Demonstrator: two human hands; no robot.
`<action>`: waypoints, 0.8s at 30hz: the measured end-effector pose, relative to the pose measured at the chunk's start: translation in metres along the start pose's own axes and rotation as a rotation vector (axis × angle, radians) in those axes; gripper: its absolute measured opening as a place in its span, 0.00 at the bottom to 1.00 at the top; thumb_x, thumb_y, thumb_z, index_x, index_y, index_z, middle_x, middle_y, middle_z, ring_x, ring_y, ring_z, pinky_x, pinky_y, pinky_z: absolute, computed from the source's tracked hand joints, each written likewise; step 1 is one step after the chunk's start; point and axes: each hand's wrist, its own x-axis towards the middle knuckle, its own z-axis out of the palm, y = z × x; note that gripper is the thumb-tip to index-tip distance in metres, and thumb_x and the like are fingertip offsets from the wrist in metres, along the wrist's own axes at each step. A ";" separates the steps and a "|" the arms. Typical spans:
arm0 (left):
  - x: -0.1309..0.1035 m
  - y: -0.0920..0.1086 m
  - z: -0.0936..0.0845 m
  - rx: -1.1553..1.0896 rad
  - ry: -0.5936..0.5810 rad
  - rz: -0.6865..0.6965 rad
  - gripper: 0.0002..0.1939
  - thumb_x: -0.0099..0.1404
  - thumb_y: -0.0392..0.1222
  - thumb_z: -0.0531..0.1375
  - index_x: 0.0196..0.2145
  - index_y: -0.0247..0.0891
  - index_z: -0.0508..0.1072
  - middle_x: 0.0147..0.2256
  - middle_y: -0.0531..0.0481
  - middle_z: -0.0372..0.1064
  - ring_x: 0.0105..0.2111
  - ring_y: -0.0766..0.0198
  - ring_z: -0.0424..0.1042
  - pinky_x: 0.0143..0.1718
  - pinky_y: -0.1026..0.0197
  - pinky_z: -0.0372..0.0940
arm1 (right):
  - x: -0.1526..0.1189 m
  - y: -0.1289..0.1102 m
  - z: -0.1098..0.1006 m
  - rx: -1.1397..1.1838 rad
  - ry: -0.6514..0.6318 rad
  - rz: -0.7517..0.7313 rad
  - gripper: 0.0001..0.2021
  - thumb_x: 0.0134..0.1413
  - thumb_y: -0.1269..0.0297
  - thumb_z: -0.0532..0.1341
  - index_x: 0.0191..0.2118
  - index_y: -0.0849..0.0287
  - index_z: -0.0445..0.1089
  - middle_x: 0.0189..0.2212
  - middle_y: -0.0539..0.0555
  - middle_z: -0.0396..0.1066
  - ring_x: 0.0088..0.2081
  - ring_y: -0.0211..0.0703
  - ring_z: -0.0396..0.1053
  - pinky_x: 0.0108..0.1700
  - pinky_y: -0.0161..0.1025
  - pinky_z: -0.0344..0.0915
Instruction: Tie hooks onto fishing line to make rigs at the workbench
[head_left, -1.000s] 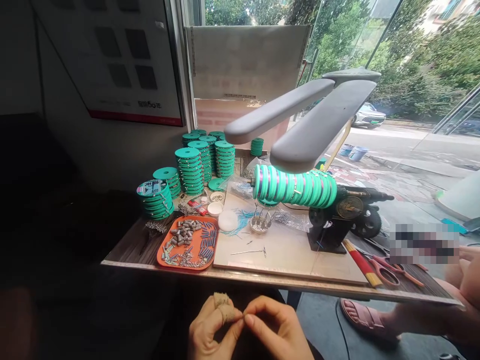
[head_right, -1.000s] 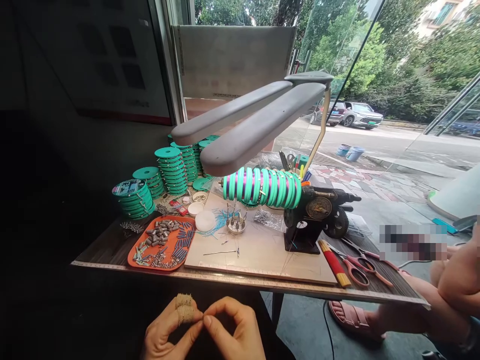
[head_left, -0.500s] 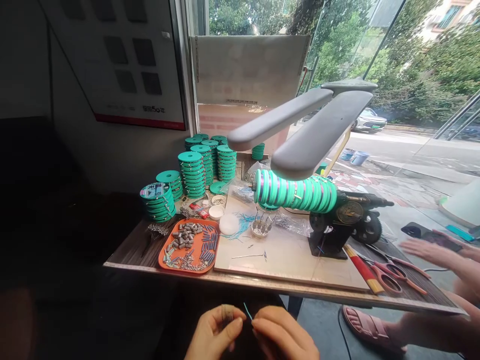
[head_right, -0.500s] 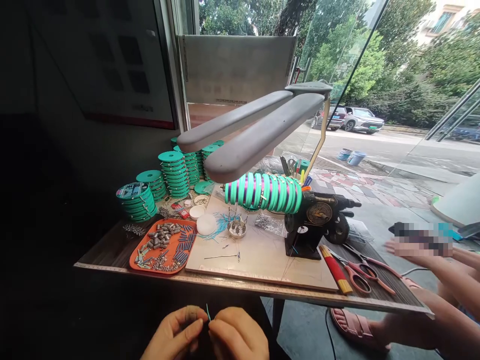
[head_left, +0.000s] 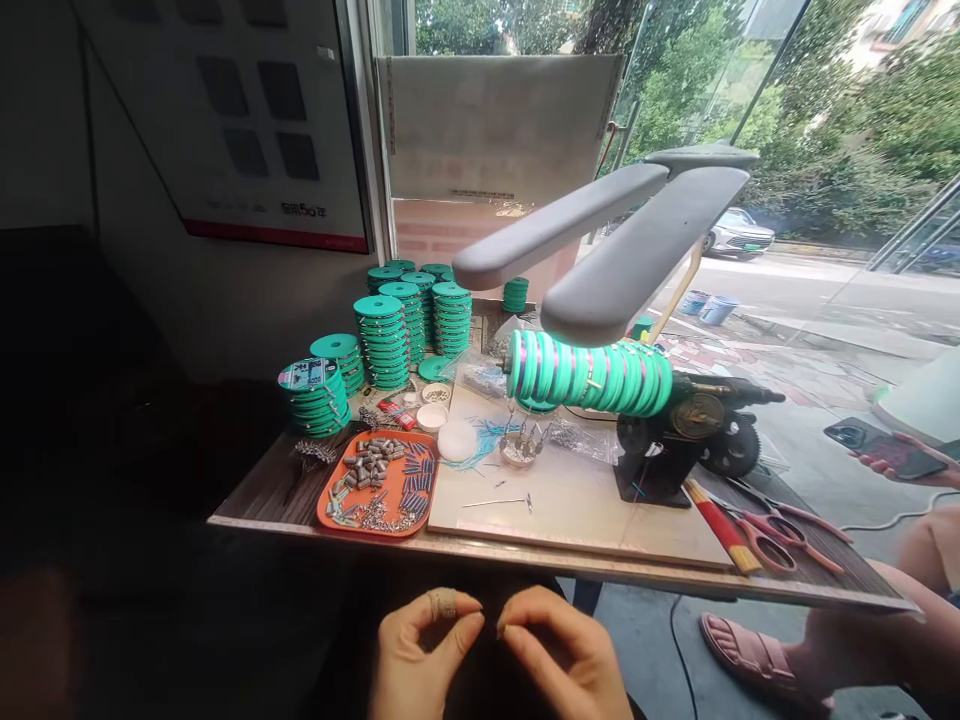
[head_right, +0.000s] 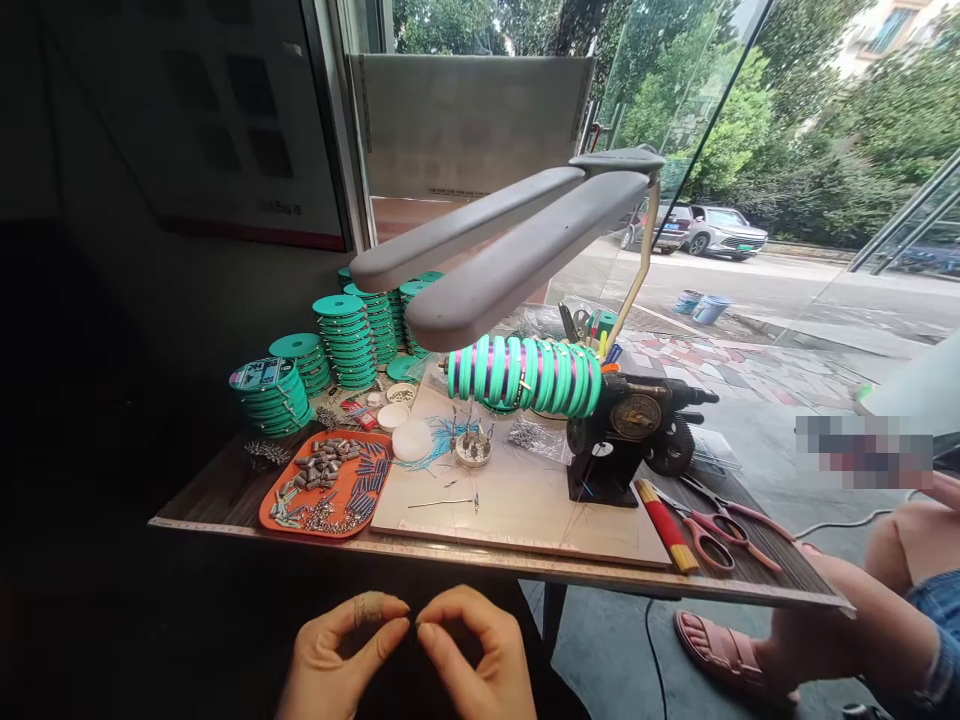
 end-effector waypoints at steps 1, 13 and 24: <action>-0.002 0.000 0.001 0.069 0.044 0.060 0.10 0.44 0.45 0.68 0.22 0.36 0.76 0.24 0.49 0.71 0.27 0.65 0.68 0.32 0.69 0.63 | 0.002 -0.002 -0.001 0.049 -0.030 0.085 0.20 0.52 0.53 0.56 0.28 0.70 0.68 0.26 0.53 0.62 0.31 0.21 0.60 0.36 0.17 0.57; 0.000 -0.003 -0.005 0.355 -0.055 0.528 0.03 0.54 0.37 0.61 0.25 0.38 0.74 0.23 0.52 0.69 0.24 0.67 0.69 0.26 0.71 0.65 | 0.008 -0.010 0.004 0.197 -0.025 0.354 0.26 0.42 0.46 0.61 0.29 0.72 0.67 0.26 0.53 0.61 0.30 0.22 0.57 0.33 0.16 0.54; 0.000 -0.004 -0.004 0.325 -0.051 0.545 0.03 0.54 0.37 0.62 0.24 0.37 0.74 0.23 0.51 0.68 0.24 0.66 0.69 0.27 0.70 0.64 | 0.007 -0.008 0.004 0.172 -0.025 0.368 0.27 0.41 0.44 0.60 0.28 0.72 0.67 0.27 0.54 0.62 0.31 0.23 0.57 0.32 0.16 0.53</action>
